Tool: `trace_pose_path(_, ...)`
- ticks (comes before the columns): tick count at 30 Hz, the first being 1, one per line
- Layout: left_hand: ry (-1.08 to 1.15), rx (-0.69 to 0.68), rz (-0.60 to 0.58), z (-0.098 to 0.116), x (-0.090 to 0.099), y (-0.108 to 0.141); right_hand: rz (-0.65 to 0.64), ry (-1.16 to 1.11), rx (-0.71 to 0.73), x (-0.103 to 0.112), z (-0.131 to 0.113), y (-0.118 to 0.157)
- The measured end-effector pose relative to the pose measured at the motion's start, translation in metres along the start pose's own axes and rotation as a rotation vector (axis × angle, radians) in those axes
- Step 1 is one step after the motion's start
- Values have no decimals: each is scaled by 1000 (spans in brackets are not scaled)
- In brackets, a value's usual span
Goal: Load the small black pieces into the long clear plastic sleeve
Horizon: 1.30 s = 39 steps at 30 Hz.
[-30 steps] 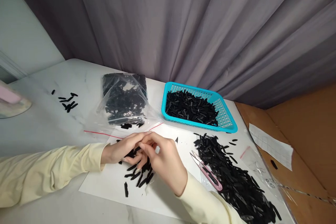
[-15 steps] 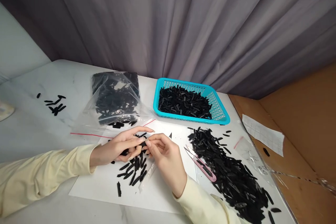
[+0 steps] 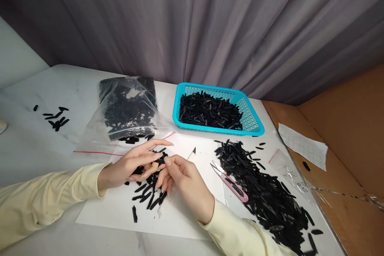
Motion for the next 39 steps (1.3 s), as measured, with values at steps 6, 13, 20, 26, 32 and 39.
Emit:
trace_pose_path(6, 9, -3, -19, 0, 0, -1, 2, 51, 24, 1, -4, 0)
trace_pose_path(13, 17, 1, -29, 0, 0, 0, -11, -14, -5, -2, -2, 2)
trace_pose_path(20, 22, -39, -19, 1, 0, -1, -22, -109, -45, -6, -4, 7)
trace_pose_path(26, 23, -94, -64, 2, -2, 2, -60, -115, -32, -8, -1, 5)
trace_pose_path(32, 70, -84, -132, 2, -6, 3, -71, -96, 41, -6, -4, 3)
trace_pose_path(39, 173, -1, -200, -3, -6, 5, -24, 36, 154, -3, -13, 6)
Point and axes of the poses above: each hand's wrist, its own y-axis away from the middle knuckle, its own x-axis out of the back of the hand, z = x × y, the point moved 8 cm from there along -y, towards the middle knuckle, and after that the axes turned 5 degrees about z, right-handed, at the moved point
